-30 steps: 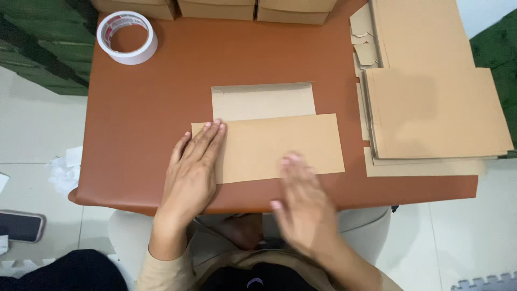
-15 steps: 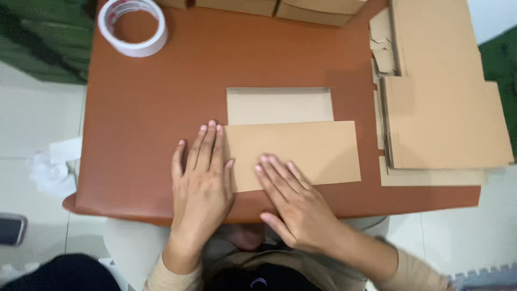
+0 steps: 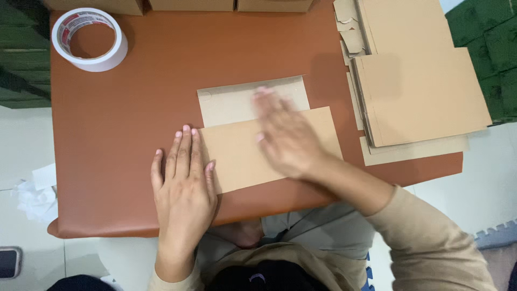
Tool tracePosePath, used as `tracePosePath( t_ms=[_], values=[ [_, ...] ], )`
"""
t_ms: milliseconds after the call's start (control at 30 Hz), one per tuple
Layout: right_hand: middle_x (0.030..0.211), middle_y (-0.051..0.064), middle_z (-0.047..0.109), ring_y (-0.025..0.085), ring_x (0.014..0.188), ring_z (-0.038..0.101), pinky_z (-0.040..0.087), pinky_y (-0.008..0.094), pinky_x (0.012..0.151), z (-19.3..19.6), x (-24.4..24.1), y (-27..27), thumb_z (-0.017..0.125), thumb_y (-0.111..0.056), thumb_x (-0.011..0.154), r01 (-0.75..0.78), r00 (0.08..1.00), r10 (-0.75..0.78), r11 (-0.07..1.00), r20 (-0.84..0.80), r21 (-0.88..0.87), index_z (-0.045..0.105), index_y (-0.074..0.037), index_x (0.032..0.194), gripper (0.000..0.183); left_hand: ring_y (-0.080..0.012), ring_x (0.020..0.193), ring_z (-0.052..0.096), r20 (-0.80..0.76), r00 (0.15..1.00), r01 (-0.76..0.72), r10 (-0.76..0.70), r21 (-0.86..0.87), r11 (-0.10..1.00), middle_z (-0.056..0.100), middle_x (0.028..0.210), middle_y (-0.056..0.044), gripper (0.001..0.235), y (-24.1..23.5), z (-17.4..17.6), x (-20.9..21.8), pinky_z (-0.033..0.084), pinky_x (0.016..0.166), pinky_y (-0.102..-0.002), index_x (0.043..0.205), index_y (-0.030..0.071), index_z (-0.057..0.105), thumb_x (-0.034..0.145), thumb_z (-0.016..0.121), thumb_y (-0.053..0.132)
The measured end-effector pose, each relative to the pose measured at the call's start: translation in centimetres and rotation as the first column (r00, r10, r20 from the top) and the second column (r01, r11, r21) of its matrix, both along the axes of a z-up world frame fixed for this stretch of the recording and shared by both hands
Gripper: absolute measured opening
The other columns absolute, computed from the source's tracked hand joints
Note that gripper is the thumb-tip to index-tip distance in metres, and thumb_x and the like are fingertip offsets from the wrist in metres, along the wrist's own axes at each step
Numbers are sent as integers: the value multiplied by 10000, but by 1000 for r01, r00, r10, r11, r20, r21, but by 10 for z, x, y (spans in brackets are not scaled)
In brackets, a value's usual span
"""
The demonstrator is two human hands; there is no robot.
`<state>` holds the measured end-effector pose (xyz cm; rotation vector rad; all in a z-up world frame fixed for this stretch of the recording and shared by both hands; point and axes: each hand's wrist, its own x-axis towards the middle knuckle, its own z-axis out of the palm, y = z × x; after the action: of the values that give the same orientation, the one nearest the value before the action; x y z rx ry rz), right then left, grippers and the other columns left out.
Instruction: The person assembles a flat-packed cardboard box by folding the side flaps and tucking the tabs into slots to form the box structure. The person then places the assembled box on a stack of similar boxes.
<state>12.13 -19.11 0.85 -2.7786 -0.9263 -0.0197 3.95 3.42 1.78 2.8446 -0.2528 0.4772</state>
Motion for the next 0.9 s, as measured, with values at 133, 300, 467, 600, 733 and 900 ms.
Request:
tracePosePath(
  t_ms=[133,300,467,600,733,900],
  values=[
    [1675,224,135,333,1569,107,79,495,1263,9,-14,-61,274,-298,1058,135,991,-135,990,-17,32,143,4,1598,632,-241,1443,444,7,1000,9,-9,-13,1000,466,1581,-148,568,1,-5,-1,266,1196,-468,1520,22,466,997,470,243],
    [1683,194,132,334,1554,73,58,512,1226,15,-41,-87,320,-317,1067,283,952,-289,957,-105,-64,175,-77,1630,629,-312,1459,383,-61,998,21,-29,-124,992,436,1560,-196,548,2,-10,-2,188,1194,-522,1528,-2,412,1060,420,284],
    [1687,169,99,353,1546,39,63,523,1213,21,-67,-80,341,-411,1049,136,982,-151,982,-112,-129,207,-171,1627,640,-360,1397,395,-66,998,8,-18,-152,988,451,1469,-230,610,3,-3,4,208,1156,-533,1484,-33,456,1038,486,383],
    [1666,215,132,419,1530,50,49,600,1192,37,-82,-44,375,-496,1050,-63,986,47,993,-158,-97,301,-170,1592,636,-411,1175,413,-120,993,-12,-20,-263,965,447,1189,-195,769,7,-9,11,255,1060,-550,1484,23,441,924,652,505],
    [1644,259,162,456,1516,86,63,638,1183,49,-68,-10,455,-488,1028,-130,973,137,990,-187,51,199,-209,1630,712,-256,1096,490,-95,986,70,-136,-503,861,447,1161,-30,474,12,-11,5,358,962,-424,1396,173,518,948,663,228],
    [1153,174,620,402,1281,534,221,675,1146,91,-64,20,690,-103,875,-392,912,343,891,224,230,604,-70,1321,456,-260,977,586,376,917,320,-132,-498,806,559,1044,-72,376,1,26,-44,500,911,-438,1210,27,596,884,779,67]
  ],
)
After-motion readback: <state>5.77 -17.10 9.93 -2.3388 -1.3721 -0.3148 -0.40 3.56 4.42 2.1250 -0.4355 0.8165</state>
